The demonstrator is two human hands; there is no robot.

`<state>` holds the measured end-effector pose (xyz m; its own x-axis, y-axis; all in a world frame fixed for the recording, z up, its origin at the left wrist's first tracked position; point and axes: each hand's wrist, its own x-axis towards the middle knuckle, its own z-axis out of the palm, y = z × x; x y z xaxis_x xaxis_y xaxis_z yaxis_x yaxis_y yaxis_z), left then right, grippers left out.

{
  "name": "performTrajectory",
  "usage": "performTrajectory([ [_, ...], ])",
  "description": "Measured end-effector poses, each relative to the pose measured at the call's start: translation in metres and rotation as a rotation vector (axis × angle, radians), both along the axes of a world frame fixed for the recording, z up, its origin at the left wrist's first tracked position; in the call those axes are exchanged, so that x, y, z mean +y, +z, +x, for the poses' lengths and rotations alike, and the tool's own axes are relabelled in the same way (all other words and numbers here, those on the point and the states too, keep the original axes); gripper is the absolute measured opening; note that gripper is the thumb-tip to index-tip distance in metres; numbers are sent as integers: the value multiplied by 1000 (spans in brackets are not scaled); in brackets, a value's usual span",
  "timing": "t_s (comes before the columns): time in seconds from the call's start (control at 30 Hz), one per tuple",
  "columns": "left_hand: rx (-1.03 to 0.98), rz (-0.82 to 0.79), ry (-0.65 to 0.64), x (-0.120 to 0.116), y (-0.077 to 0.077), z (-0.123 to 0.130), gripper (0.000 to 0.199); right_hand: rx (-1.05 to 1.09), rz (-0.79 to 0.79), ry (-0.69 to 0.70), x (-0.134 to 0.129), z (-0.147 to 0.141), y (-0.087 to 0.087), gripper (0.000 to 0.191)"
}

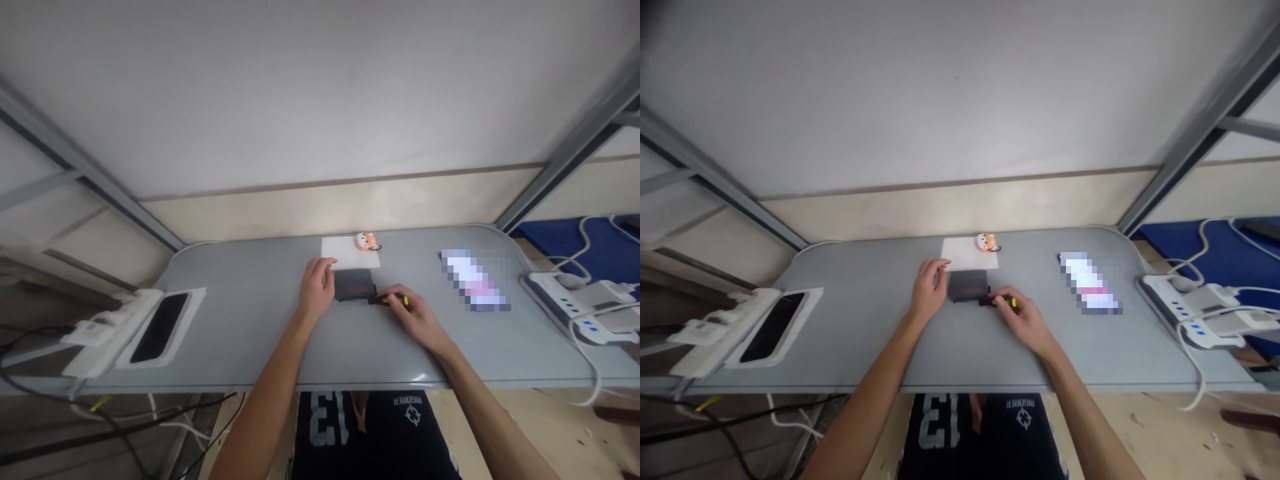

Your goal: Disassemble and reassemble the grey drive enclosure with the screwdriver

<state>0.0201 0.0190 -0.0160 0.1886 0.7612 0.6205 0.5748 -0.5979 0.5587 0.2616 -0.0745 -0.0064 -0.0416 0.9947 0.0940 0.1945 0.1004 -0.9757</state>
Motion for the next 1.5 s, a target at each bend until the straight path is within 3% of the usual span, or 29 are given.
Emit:
performTrajectory([
  [0.7,10,-57,-134,-3,4,0,23,2,16,-47,2,1,-3,39],
  [1.33,6,-46,-77,0,9,-7,22,-4,13,-25,3,1,-6,36],
  [1.5,120,-82,-109,-18,17,-16,18,-22,1,-5,3,2,-7,37],
])
